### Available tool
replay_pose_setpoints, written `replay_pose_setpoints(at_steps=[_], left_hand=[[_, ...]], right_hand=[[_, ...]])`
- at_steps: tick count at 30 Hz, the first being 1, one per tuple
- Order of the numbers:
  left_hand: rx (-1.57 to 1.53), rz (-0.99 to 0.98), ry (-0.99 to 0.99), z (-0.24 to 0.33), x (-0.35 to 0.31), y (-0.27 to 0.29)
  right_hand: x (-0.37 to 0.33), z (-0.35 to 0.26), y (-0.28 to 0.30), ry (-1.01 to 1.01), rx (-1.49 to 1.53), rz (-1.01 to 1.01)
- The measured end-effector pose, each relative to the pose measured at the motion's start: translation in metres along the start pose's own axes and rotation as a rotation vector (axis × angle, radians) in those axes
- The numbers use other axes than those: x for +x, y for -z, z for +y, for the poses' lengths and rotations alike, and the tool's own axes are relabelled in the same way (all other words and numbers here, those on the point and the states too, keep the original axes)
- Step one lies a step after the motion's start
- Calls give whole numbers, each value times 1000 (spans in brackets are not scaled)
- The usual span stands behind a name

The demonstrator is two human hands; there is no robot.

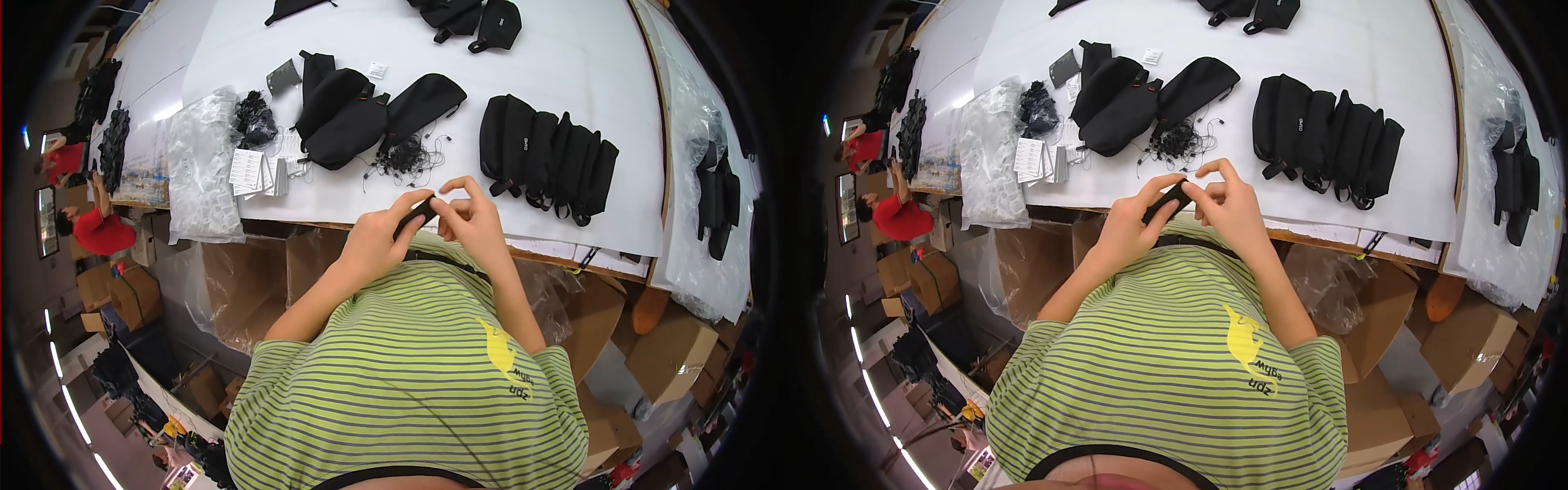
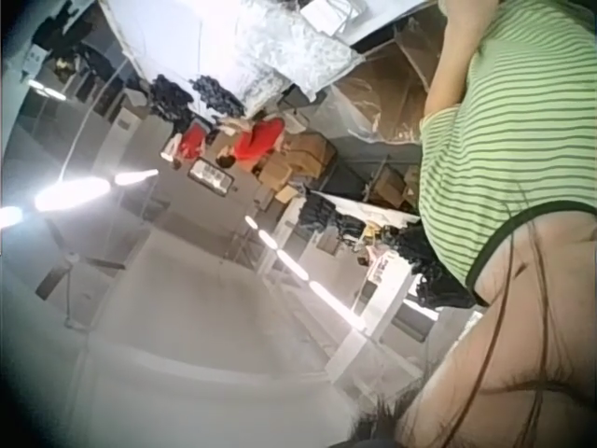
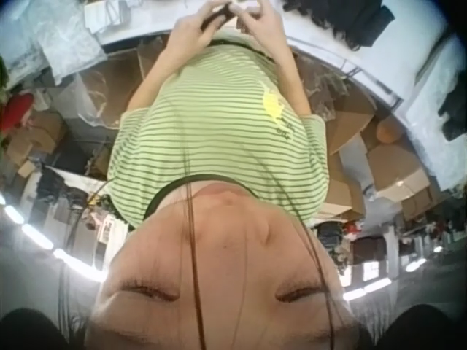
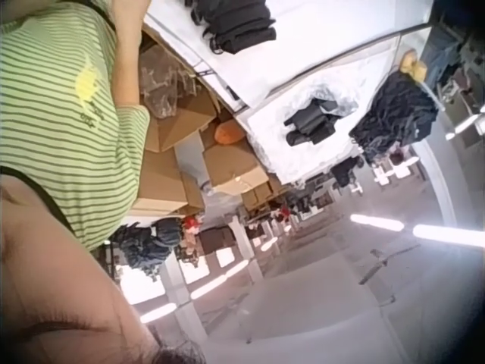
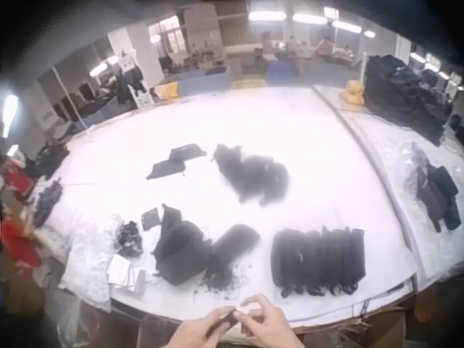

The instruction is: The person is assembling and packaging small black pouches, including attaching tags and cards.

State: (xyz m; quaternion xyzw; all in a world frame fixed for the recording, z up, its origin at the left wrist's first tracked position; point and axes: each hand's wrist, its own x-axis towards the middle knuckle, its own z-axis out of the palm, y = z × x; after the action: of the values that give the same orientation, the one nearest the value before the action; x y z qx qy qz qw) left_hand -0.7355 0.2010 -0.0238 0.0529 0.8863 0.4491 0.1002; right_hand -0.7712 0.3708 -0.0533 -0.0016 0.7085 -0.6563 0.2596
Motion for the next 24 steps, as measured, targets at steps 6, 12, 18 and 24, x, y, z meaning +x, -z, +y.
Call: replay_pose_setpoints(at_steps=[6,12,18,24], left_hand=[[-228,-172,155,16,10,12],[-519,-228,89,-19,20,3],[-786,-102,67,-49,41,-17],[256,317,200,-161,85,-40]], right_hand=[[1,12,13,-75,416,-166],[4,7,13,-92,436,-289],[12,21,22,-57,510,-313],[16,29,33,-63,471,-170]])
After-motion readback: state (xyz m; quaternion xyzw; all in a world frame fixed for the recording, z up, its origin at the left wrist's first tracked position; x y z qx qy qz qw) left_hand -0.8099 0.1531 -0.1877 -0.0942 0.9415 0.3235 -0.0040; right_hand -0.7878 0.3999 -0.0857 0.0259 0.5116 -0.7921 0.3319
